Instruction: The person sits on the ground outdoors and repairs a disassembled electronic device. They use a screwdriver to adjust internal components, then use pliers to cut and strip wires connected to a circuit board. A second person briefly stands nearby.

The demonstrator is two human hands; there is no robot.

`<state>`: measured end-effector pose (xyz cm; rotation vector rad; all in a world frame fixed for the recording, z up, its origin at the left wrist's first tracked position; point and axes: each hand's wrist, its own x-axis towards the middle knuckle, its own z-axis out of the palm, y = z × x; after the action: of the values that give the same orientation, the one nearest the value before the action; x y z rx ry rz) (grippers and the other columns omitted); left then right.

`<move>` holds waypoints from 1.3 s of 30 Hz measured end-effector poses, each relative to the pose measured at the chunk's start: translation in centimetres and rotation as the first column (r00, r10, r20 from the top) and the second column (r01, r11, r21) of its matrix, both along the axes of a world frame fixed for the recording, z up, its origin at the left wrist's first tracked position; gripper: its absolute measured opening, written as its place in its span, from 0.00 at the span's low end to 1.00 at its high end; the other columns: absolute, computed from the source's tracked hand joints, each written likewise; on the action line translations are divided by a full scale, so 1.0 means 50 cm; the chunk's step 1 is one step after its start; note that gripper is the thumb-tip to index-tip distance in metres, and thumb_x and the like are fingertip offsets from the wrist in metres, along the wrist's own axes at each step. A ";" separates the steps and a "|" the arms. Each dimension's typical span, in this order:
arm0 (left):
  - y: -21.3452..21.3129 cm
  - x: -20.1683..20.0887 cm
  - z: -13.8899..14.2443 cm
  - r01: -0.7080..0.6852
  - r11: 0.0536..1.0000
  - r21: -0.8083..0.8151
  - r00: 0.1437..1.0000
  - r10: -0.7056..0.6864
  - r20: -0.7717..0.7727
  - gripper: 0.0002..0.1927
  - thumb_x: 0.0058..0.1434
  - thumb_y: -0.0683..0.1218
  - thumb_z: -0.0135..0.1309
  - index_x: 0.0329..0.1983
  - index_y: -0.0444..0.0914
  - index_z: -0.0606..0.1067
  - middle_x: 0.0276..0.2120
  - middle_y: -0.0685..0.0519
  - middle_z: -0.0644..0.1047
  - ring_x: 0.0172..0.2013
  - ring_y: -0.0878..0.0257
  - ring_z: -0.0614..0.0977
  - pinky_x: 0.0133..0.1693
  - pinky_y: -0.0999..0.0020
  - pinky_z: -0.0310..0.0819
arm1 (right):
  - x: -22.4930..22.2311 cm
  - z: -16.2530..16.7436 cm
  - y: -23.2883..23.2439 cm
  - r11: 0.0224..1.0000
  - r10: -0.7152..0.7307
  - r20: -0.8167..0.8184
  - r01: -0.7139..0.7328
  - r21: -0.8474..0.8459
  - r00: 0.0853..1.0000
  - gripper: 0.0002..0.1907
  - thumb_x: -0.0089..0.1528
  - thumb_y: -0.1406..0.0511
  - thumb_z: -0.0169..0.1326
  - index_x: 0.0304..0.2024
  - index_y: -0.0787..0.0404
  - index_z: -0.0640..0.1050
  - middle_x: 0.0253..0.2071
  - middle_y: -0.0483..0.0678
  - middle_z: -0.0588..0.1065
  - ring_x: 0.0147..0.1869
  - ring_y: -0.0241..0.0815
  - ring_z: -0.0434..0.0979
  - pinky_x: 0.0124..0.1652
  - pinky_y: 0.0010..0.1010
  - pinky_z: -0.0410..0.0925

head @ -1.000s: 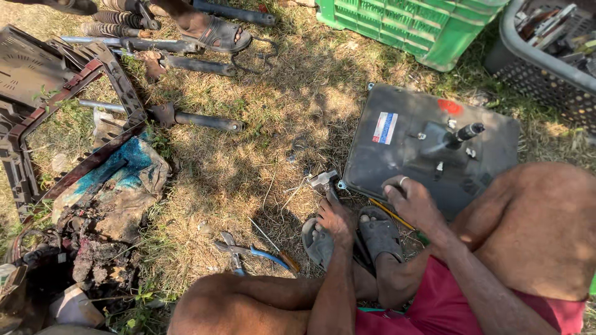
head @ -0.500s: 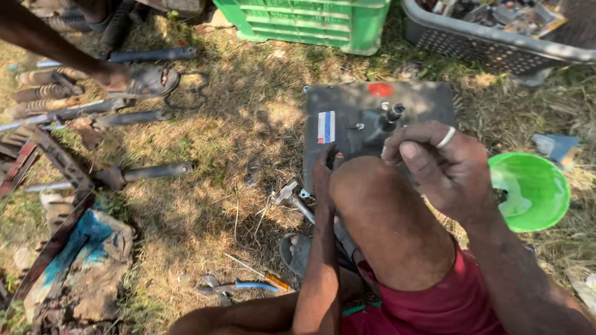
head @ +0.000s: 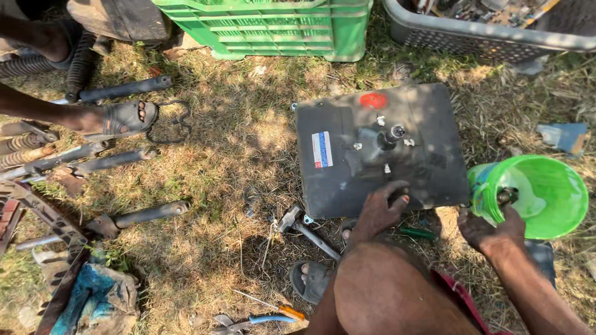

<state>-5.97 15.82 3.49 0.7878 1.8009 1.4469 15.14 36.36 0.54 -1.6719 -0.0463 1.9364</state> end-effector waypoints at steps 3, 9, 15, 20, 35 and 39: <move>0.007 0.023 0.007 0.041 0.997 -0.065 0.992 -0.033 0.123 0.22 0.64 0.48 0.56 0.62 0.41 0.75 0.52 0.44 0.81 0.52 0.53 0.83 0.58 0.59 0.75 | 0.029 -0.057 0.020 0.994 -0.051 -0.205 0.070 0.087 0.978 0.27 0.72 0.53 0.41 0.64 0.66 0.70 0.51 0.57 0.72 0.47 0.43 0.78 0.43 0.38 0.80; 0.032 0.027 0.035 0.097 0.995 0.039 0.995 -0.097 0.013 0.25 0.65 0.50 0.57 0.65 0.40 0.74 0.54 0.45 0.81 0.54 0.54 0.83 0.60 0.59 0.74 | 0.001 -0.034 0.098 0.966 -0.004 -0.266 0.072 0.248 0.964 0.20 0.73 0.71 0.40 0.65 0.76 0.69 0.55 0.65 0.73 0.52 0.52 0.84 0.51 0.40 0.81; 0.071 -0.044 0.118 0.078 0.976 0.203 0.996 -0.069 -0.052 0.26 0.66 0.49 0.56 0.67 0.41 0.72 0.55 0.48 0.81 0.56 0.59 0.80 0.60 0.61 0.72 | -0.093 0.157 0.108 0.492 0.542 0.040 -0.356 0.794 0.839 0.18 0.77 0.65 0.39 0.65 0.71 0.66 0.48 0.58 0.77 0.48 0.48 0.81 0.51 0.41 0.77; 0.034 -0.117 0.122 -0.260 0.947 0.187 0.965 0.258 0.037 0.21 0.69 0.48 0.54 0.63 0.37 0.76 0.50 0.47 0.83 0.49 0.61 0.83 0.52 0.65 0.78 | -0.283 0.255 0.201 0.210 0.731 0.211 -0.507 0.836 0.649 0.14 0.78 0.66 0.40 0.58 0.73 0.69 0.43 0.59 0.77 0.40 0.45 0.78 0.42 0.36 0.74; -0.002 -0.264 -0.001 -0.453 0.891 -0.023 0.887 0.448 -0.113 0.16 0.67 0.44 0.53 0.57 0.36 0.77 0.49 0.43 0.81 0.50 0.51 0.84 0.54 0.59 0.78 | -0.599 0.093 0.236 0.193 0.565 0.579 -0.776 0.600 0.588 0.13 0.73 0.65 0.48 0.53 0.70 0.70 0.35 0.54 0.76 0.26 0.41 0.75 0.21 0.33 0.67; 0.035 -0.364 -0.029 -0.485 0.867 0.114 0.750 0.479 -0.456 0.12 0.64 0.42 0.55 0.50 0.36 0.80 0.46 0.41 0.82 0.49 0.43 0.82 0.54 0.53 0.76 | -0.595 0.059 0.221 0.193 0.545 0.533 -0.715 0.672 0.647 0.14 0.71 0.67 0.50 0.56 0.68 0.67 0.38 0.54 0.76 0.29 0.41 0.76 0.24 0.31 0.69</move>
<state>-24.15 17.59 2.06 0.7419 2.5347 1.6586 -14.60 47.40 3.51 -1.0965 -1.7850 1.6844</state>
